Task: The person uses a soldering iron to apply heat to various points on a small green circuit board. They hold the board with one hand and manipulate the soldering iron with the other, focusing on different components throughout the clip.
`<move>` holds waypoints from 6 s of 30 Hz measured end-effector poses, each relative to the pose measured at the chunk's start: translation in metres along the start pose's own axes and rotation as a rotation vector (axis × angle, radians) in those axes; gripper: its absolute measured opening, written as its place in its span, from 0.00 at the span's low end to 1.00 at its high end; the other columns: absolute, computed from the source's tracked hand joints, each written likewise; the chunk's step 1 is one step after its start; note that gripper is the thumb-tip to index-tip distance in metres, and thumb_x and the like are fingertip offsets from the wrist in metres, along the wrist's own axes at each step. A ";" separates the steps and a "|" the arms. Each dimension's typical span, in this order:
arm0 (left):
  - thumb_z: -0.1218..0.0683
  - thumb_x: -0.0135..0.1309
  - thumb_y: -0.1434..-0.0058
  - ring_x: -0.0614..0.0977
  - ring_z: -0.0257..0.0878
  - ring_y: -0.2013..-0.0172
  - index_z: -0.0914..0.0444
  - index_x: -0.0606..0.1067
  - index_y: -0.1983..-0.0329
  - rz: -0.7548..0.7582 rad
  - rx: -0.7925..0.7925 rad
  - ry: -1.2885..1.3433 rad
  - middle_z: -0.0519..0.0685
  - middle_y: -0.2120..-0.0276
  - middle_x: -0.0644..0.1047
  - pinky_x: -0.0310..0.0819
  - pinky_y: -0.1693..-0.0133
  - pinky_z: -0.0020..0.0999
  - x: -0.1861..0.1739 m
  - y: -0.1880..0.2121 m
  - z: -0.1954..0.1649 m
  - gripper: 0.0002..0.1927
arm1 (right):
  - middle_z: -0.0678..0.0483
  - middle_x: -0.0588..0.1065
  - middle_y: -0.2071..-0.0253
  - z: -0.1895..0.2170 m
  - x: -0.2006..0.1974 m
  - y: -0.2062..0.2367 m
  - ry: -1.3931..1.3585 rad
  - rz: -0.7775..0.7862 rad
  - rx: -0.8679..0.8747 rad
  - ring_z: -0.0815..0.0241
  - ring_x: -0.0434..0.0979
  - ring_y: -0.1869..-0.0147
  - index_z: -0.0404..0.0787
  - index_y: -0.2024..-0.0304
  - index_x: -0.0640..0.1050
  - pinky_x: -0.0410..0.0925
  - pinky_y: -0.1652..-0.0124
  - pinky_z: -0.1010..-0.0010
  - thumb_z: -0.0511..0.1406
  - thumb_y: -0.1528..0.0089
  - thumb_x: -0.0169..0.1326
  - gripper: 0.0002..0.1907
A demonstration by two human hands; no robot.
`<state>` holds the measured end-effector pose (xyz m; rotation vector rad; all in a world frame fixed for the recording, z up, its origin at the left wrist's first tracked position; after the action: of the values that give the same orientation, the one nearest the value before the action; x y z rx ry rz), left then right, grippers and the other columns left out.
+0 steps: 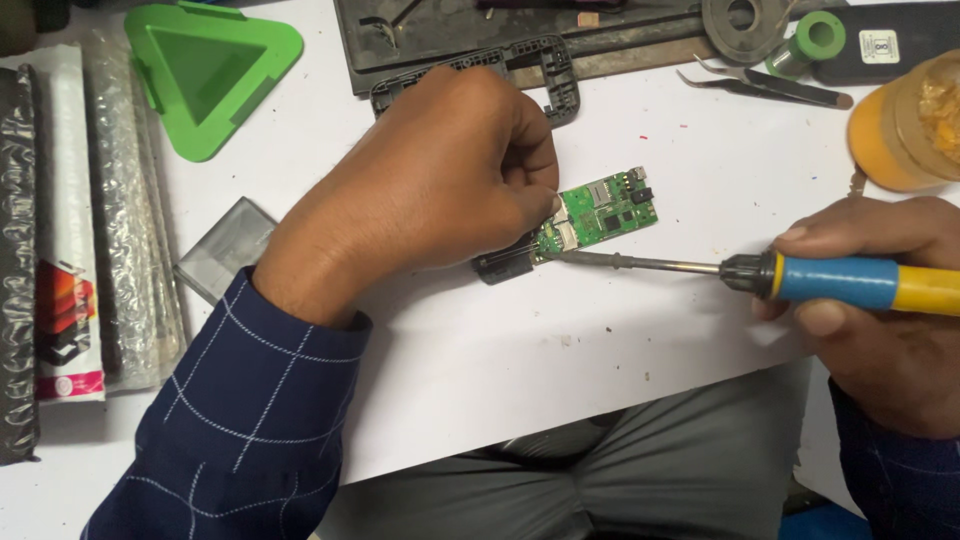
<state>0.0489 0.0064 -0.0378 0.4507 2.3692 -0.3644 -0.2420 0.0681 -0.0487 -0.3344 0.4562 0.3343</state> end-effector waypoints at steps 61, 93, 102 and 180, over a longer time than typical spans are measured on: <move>0.62 0.59 0.49 0.82 0.37 0.82 0.64 0.81 0.77 0.003 -0.013 -0.011 0.51 0.83 0.79 0.75 0.76 0.31 0.003 -0.001 0.005 0.03 | 0.51 0.76 0.65 -0.012 -0.003 0.007 0.059 -0.008 -0.017 0.63 0.82 0.63 0.43 0.47 0.71 0.78 0.59 0.74 0.46 0.30 0.57 0.17; 0.61 0.59 0.48 0.81 0.37 0.83 0.64 0.81 0.78 0.010 -0.026 -0.005 0.51 0.83 0.80 0.74 0.76 0.31 0.003 0.000 0.003 0.04 | 0.49 0.77 0.64 -0.007 -0.003 0.003 0.009 0.014 0.008 0.63 0.83 0.61 0.42 0.44 0.71 0.78 0.57 0.71 0.42 0.32 0.56 0.17; 0.61 0.59 0.48 0.82 0.37 0.82 0.64 0.81 0.77 -0.001 0.001 -0.003 0.51 0.82 0.80 0.75 0.76 0.32 0.003 -0.001 0.003 0.04 | 0.50 0.77 0.63 -0.006 -0.001 0.002 -0.007 0.004 -0.001 0.63 0.83 0.61 0.43 0.46 0.70 0.79 0.57 0.71 0.42 0.32 0.57 0.16; 0.60 0.58 0.48 0.83 0.42 0.79 0.64 0.82 0.75 -0.003 0.020 0.035 0.54 0.79 0.81 0.76 0.72 0.35 0.002 -0.002 0.004 0.04 | 0.46 0.78 0.64 -0.037 -0.016 0.029 -0.155 -0.085 0.057 0.63 0.78 0.68 0.40 0.49 0.71 0.74 0.69 0.78 0.41 0.31 0.58 0.16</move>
<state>0.0495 0.0036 -0.0417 0.4658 2.4028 -0.3848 -0.2806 0.0756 -0.0795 -0.2690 0.2977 0.2616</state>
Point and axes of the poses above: each hand's wrist, its own y-axis away from the middle knuckle, its own x-axis out of the palm, z = x × y, the point moved 4 cm from there along -y, towards the middle knuckle
